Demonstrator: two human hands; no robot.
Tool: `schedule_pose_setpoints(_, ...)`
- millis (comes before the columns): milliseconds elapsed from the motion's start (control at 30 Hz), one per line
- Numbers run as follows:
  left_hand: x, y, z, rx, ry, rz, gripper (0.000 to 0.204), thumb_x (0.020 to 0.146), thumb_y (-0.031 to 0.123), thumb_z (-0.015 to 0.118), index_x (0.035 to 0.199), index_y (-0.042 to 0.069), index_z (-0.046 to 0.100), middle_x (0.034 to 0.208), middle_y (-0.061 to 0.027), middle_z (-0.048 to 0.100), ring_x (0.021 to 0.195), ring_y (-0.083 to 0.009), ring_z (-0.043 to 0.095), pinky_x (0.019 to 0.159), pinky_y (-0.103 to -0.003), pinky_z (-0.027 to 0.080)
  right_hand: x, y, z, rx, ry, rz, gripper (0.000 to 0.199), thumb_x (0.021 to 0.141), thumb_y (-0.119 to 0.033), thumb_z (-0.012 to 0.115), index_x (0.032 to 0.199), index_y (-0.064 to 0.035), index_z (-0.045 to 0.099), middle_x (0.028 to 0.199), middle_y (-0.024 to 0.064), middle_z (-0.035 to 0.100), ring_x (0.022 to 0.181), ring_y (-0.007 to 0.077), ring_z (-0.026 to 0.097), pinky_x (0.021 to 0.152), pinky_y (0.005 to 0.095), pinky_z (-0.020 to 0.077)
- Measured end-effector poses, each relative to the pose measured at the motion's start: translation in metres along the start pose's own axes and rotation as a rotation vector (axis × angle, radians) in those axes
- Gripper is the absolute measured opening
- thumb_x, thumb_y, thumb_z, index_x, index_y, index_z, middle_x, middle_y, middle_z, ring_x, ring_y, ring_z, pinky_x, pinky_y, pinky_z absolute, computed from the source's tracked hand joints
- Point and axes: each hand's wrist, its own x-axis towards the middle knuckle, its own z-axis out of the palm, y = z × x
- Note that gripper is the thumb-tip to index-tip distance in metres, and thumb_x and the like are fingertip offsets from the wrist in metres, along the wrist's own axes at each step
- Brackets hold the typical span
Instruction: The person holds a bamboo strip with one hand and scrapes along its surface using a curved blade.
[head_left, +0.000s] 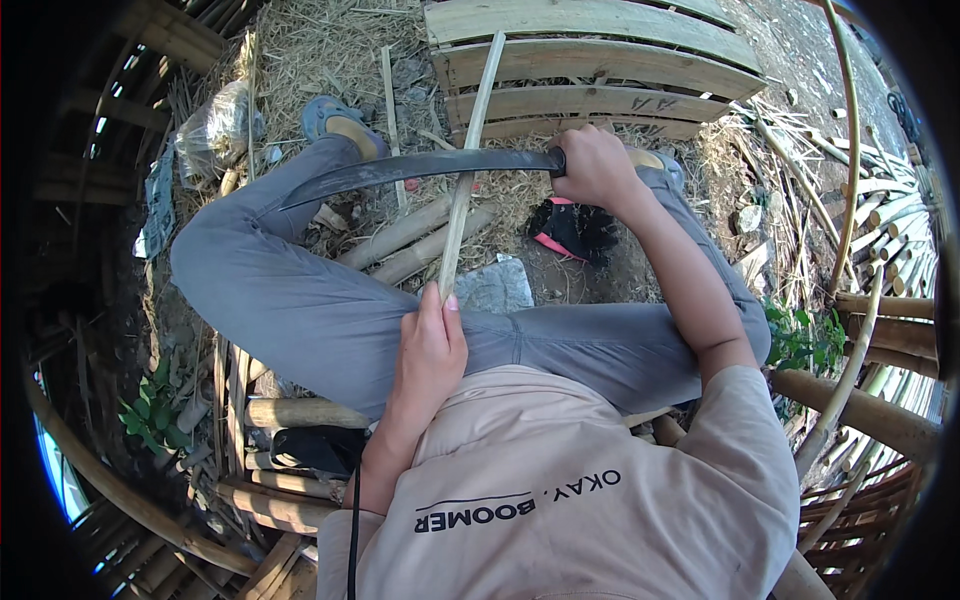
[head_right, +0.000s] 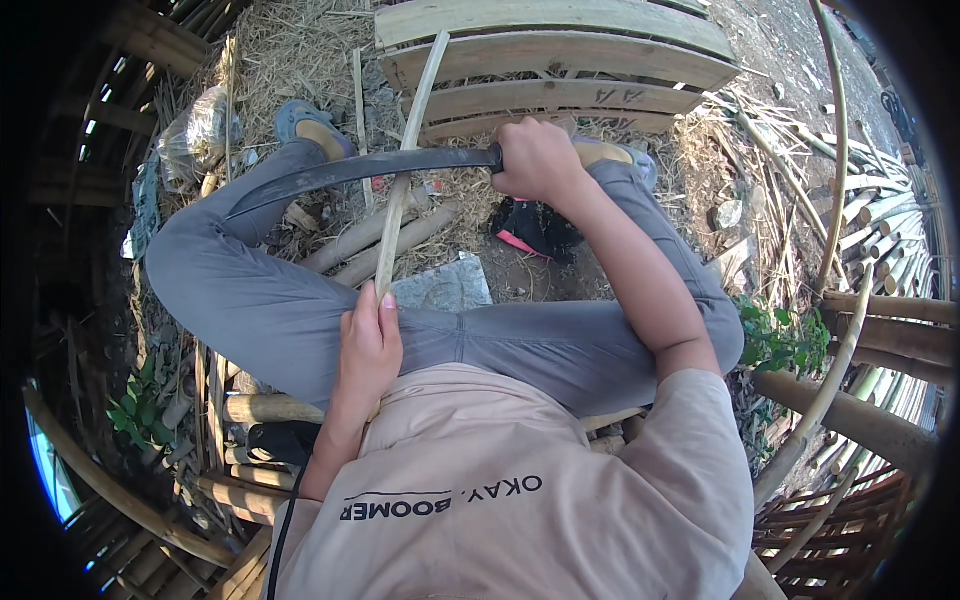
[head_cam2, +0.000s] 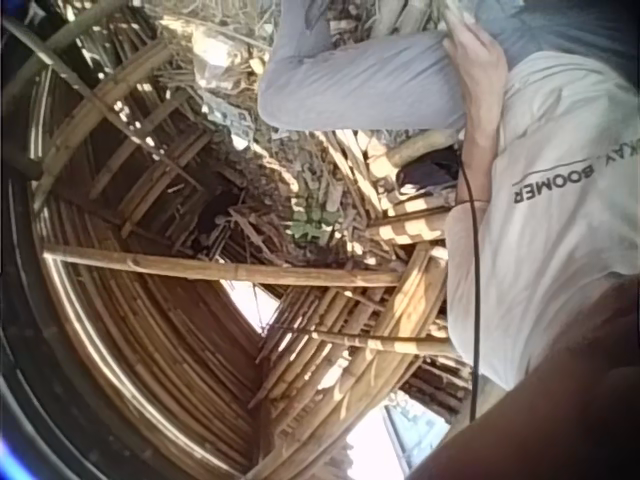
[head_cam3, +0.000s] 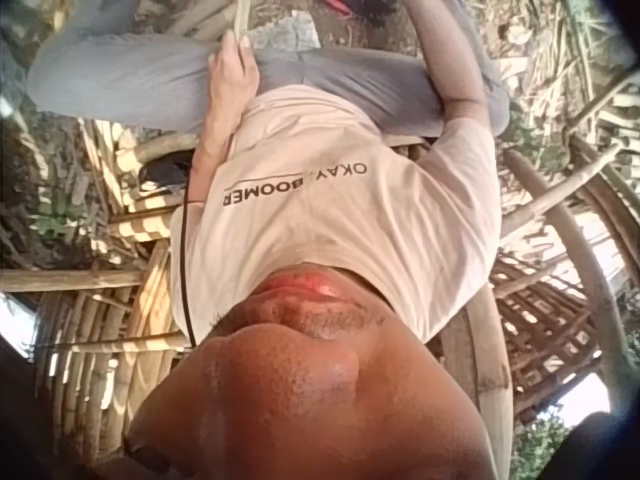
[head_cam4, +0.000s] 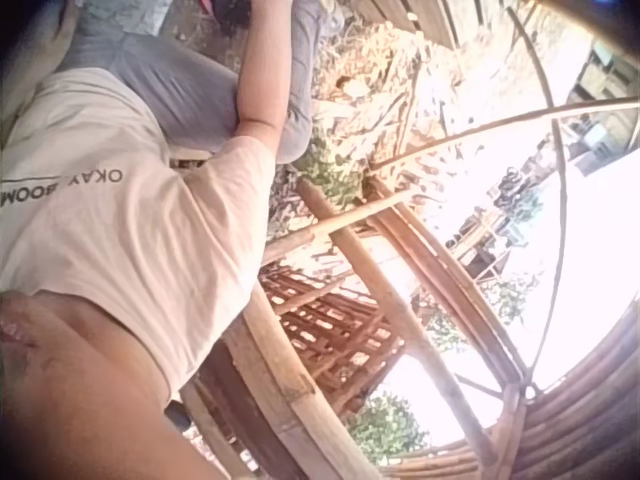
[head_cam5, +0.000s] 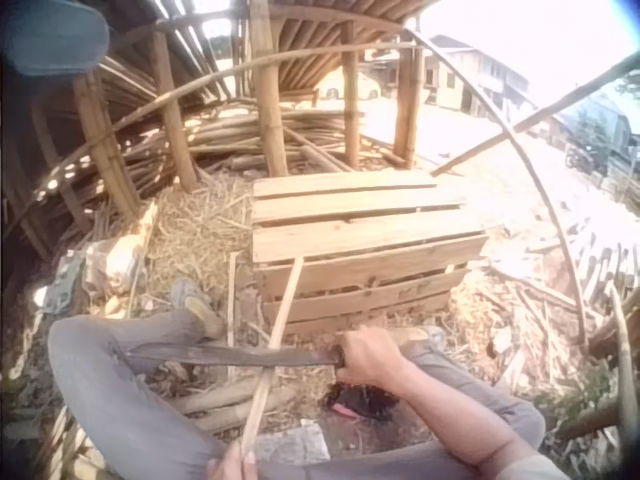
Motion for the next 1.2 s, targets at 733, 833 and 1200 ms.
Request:
schedule_pose_setpoints(733, 0.003, -0.006, -0.001, 0.001, -0.010, 0.010, 0.018, 0.105, 0.019, 0.047, 0.106, 0.002, 0.052, 0.081, -0.0273, 0.061, 0.077, -0.0511, 0.054, 0.075, -0.059, 0.042, 0.009, 0.053, 0.010, -0.001, 0.025, 0.225, 0.031, 0.062, -0.020, 0.073, 0.089, -0.0063, 0.077, 0.083, 0.0230, 0.071, 0.085, 0.0392, 0.071, 0.083, 0.0459, 0.0571)
schedule_pose_setpoints(833, 0.003, -0.008, 0.002, -0.009, 0.045, 0.042, 0.018, 0.105, 0.018, 0.047, 0.101, 0.001, 0.052, 0.078, -0.0238, 0.060, 0.074, -0.0475, 0.054, 0.071, -0.055, 0.039, 0.002, 0.065, 0.011, -0.032, 0.079, 0.186, 0.031, 0.062, -0.021, 0.074, 0.089, -0.0065, 0.077, 0.083, 0.0228, 0.071, 0.084, 0.0385, 0.071, 0.082, 0.0459, 0.0574)
schedule_pose_setpoints(1200, 0.002, -0.011, -0.001, -0.029, -0.021, 0.019, 0.020, 0.105, 0.019, 0.047, 0.107, 0.000, 0.051, 0.077, -0.0278, 0.060, 0.074, -0.0501, 0.055, 0.072, -0.059, 0.042, -0.007, -0.004, -0.006, -0.084, 0.032, -0.004, 0.033, 0.062, -0.022, 0.072, 0.091, -0.0066, 0.078, 0.076, 0.0223, 0.070, 0.079, 0.0370, 0.071, 0.077, 0.0452, 0.0584)
